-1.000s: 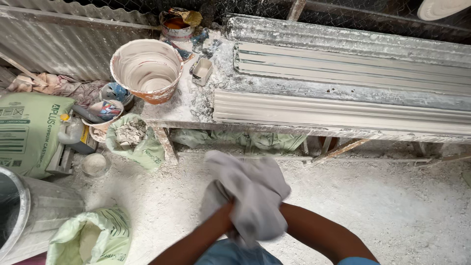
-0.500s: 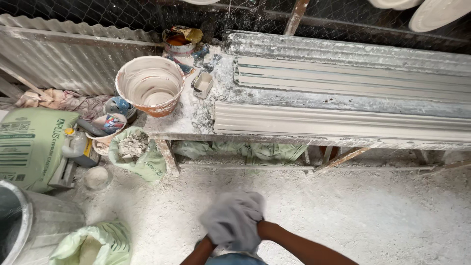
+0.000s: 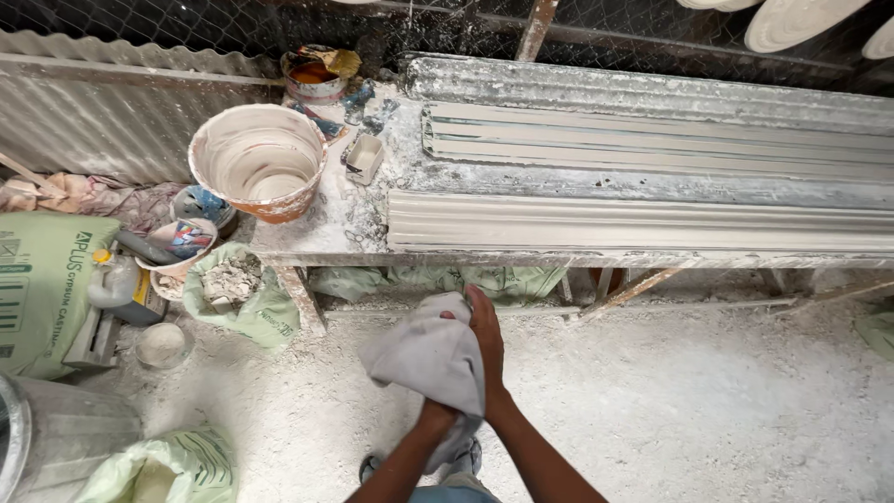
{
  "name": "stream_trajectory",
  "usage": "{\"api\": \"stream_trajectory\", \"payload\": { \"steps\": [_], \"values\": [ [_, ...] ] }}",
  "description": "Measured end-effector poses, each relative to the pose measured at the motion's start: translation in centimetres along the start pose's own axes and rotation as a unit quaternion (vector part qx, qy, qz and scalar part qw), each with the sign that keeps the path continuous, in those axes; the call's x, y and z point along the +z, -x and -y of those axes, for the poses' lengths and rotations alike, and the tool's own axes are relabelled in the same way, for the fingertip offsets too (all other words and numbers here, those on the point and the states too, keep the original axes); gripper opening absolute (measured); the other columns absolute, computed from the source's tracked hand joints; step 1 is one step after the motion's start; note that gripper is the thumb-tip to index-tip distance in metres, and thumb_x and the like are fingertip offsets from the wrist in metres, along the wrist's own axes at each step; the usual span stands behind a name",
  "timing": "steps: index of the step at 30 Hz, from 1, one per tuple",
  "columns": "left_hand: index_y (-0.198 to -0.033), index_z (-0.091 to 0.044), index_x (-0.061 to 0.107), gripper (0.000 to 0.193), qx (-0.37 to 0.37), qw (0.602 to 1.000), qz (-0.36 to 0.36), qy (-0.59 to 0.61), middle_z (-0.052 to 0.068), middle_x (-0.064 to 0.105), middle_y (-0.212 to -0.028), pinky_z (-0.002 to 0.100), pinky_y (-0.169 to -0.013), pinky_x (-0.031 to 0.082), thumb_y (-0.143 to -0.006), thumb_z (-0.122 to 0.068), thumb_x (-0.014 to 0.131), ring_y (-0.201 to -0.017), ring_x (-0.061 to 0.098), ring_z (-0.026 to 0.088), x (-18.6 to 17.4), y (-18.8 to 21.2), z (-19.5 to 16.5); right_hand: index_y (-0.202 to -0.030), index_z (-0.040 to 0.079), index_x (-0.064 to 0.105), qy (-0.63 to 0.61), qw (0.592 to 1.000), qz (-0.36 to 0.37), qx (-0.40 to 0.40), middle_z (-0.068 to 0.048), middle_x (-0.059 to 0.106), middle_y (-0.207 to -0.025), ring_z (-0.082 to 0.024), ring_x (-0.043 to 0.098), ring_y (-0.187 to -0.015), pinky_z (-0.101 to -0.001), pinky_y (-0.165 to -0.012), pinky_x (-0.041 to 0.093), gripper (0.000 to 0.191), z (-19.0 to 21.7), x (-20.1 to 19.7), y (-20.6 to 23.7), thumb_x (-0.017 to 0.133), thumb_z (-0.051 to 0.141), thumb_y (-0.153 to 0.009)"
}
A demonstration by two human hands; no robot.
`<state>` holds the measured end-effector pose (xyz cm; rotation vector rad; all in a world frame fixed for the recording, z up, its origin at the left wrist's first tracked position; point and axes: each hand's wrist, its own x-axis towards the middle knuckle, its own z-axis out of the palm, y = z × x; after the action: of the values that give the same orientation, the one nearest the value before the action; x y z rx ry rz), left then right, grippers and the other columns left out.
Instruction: The person wipes a white cloth over a long white moulding on a workbench, then uses a sanding block to sand the surface of the moulding. The person moves the sanding block back and forth along the length of the moulding.
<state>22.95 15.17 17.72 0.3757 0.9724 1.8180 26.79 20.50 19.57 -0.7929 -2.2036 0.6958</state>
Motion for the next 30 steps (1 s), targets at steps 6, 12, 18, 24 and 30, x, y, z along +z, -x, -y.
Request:
{"api": "stream_trajectory", "payload": {
  "steps": [6,12,18,24,30],
  "values": [
    [-0.144,0.007,0.044,0.062,0.0,1.0,-0.007,-0.001,0.026,0.059,-0.133,0.043,-0.106,0.049,-0.094,-0.026,0.059,-0.123,0.058,0.033,-0.8,-1.7,-1.4,-0.155,0.008,0.042,0.07,0.996,-0.041,-0.047,-0.013,0.043,-0.161,-0.033,0.04,-0.15,-0.0464,-0.118,0.041,0.063,-0.1,-0.9,-0.8,0.062,0.015,-0.095],
    [-0.144,0.007,0.044,0.062,-0.038,0.999,0.015,0.008,0.026,0.058,-0.133,0.044,-0.106,0.048,-0.094,-0.025,0.058,-0.123,0.058,0.034,-1.5,-3.6,-2.9,-0.159,0.013,0.041,0.229,0.967,-0.026,-0.109,-0.015,0.036,-0.167,-0.036,0.032,-0.156,-0.0493,-0.125,0.031,0.063,0.0,-0.5,-1.2,0.06,0.008,-0.099],
    [-0.144,0.008,0.044,0.061,-0.028,0.998,0.054,0.035,0.027,0.058,-0.133,0.044,-0.107,0.048,-0.094,-0.025,0.057,-0.123,0.058,0.034,-2.9,-2.5,-5.0,-0.151,-0.016,0.037,0.306,0.932,0.121,-0.154,-0.037,0.029,-0.161,-0.047,0.018,-0.154,-0.0566,-0.125,0.013,0.075,1.0,-1.0,0.9,0.061,0.0,-0.081],
    [-0.144,0.008,0.044,0.061,-0.029,0.996,0.075,0.04,0.027,0.058,-0.133,0.044,-0.107,0.048,-0.094,-0.025,0.057,-0.124,0.058,0.035,-2.7,-1.0,-5.8,-0.141,-0.006,0.05,0.161,0.955,0.202,-0.146,-0.033,0.038,-0.152,-0.047,0.022,-0.151,-0.0577,-0.125,0.01,0.08,1.9,-1.1,3.1,0.071,0.012,-0.066],
    [-0.144,0.008,0.044,0.061,-0.023,0.995,0.088,0.05,0.028,0.058,-0.134,0.044,-0.107,0.048,-0.094,-0.024,0.056,-0.124,0.058,0.035,-3.7,-1.0,-7.0,-0.141,-0.013,0.049,0.327,0.893,0.184,-0.248,-0.036,0.044,-0.155,-0.044,0.026,-0.155,-0.0533,-0.128,0.012,0.078,2.0,-0.9,4.2,0.078,0.02,-0.076]
  ]
}}
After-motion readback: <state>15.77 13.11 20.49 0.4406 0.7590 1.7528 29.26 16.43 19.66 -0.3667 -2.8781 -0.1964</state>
